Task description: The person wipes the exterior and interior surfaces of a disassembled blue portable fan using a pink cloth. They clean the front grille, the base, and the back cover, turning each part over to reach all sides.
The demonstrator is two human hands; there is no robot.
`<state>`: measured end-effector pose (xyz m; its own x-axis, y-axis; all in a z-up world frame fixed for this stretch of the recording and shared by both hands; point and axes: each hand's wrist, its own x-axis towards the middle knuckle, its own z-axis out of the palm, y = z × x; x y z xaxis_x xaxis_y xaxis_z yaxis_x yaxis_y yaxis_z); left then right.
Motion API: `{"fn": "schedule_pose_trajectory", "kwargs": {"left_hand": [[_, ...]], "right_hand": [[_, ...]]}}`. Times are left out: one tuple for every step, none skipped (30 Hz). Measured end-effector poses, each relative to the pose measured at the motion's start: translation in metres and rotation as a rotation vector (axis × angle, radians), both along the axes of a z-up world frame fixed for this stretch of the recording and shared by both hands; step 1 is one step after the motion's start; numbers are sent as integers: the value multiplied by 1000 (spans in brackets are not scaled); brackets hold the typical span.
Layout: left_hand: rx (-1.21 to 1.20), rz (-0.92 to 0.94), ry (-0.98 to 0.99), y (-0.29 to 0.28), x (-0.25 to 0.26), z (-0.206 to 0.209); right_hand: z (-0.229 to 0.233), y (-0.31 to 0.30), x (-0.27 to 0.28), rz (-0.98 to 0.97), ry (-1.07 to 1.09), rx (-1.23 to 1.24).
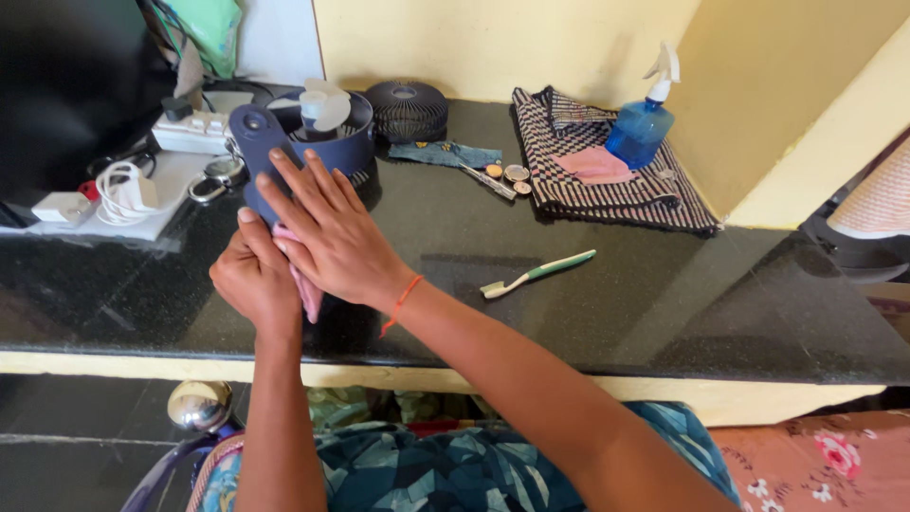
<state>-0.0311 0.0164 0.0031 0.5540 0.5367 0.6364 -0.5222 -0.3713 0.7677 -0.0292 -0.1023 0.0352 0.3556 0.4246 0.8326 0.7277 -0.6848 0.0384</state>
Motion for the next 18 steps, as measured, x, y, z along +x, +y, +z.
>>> {"fn": "schedule_pose_trajectory", "kwargs": {"left_hand": [[32,13,-12,-1,-4,4],[65,26,-23,-2,-7,7],[136,39,-36,0,-9,10],[208,53,-49,2,-10,13],[280,66,-63,3,-11,16],[326,52,-76,1,-13,17],[372,42,-89,-5,-16,17],[419,31,-101,-11,-18,18],[415,15,-119,-13,-20,19],[410,-1,-136,-15,-21,19],[402,-19,-152,-17,-22,19],[402,13,-163,-15,-20,20],[403,40,-170,-14,-20,20],[403,66,-177,-14,-19,18],[388,79,-169,-13,-18,17],[372,92,-161,-13,-17,14],[360,109,-148,-11,-17,11],[372,140,-131,-9,-16,8]], "right_hand": [[4,-5,-1,8,3,-57],[9,-7,2,11,-14,-71],[16,-8,9,14,-31,-88],[24,-9,19,17,-48,-104],[33,-8,32,-44,-36,-10],[44,-5,49,-105,-24,84],[55,-4,65,-161,-11,180],[70,-9,82,-101,124,337],[81,-13,93,-37,269,493],[87,-16,99,-59,417,494],[93,-20,102,-84,566,488],[97,-21,103,-109,714,478],[89,-16,94,-66,519,498],[72,-7,77,-22,323,513],[60,0,61,24,126,520],[54,2,50,-4,100,521],[48,7,38,-29,79,524],[43,10,28,-53,58,528]]}}
